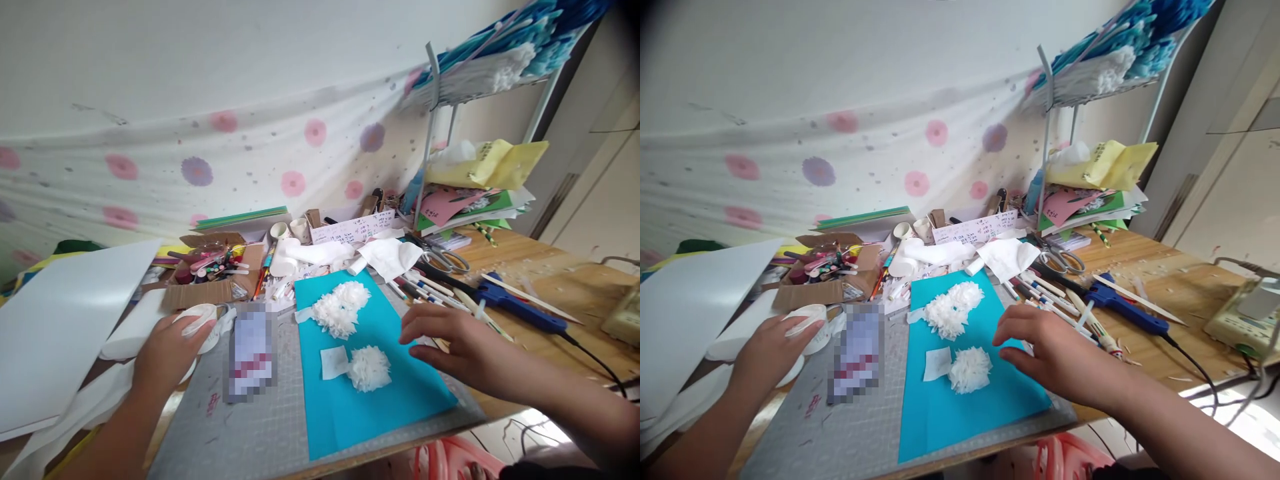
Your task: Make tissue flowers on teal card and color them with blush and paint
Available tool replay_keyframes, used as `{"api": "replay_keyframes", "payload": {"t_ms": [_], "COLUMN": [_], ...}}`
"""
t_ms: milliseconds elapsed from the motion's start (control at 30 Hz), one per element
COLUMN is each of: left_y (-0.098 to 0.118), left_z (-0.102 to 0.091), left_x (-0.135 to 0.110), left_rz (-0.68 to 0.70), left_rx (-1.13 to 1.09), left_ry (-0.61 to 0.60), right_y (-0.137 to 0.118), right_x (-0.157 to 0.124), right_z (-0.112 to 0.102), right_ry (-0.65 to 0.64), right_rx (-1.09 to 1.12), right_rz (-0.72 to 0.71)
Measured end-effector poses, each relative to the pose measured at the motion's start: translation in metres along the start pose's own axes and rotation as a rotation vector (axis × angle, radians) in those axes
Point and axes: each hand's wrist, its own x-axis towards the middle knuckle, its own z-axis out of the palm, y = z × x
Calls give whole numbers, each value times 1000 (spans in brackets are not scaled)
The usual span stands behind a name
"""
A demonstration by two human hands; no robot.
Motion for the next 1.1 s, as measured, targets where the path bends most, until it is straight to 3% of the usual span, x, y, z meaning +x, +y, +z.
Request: {"api": "replay_keyframes", "payload": {"t_ms": [167, 300, 400, 500, 533, 600, 667, 767, 833, 933, 1033, 1100], "left_y": [5, 3, 2, 16, 26, 51, 78, 114, 131, 145, 151, 148], "left_z": [-2, -3, -7, -7, -5, 4, 17, 42, 57, 71, 69, 58], "left_x": [-2, -6, -16, -31, -36, -42, -42, -34, -25, -11, -4, -3], "left_rz": [-26, -40, 95, 323, 408, 572, 664, 660, 613, 590, 602, 607], "left_rx": [51, 72, 72, 69, 89, 91, 94, 135, 169, 205, 212, 204], "left_ry": [22, 110, 357, 666, 653, 472, 275, 81, 8, -78, -118, -111], "right_y": [-32, -48, -49, -45, -42, -28, -8, 22, 30, 22, 6, 0], "right_x": [21, 39, 45, 49, 50, 49, 44, 29, 19, 12, 12, 12], "right_z": [41, 87, 105, 91, 79, 49, 18, -13, -17, -3, 13, 18], "right_ry": [-178, -326, -306, -236, -179, -31, 98, 192, 164, -3, -144, -207], "right_rx": [-122, -408, -500, -456, -431, -428, -495, -572, -564, -447, -340, -289], "right_rz": [-114, -181, -195, -169, -149, -96, 74, 271, 312, 227, 146, 127]}}
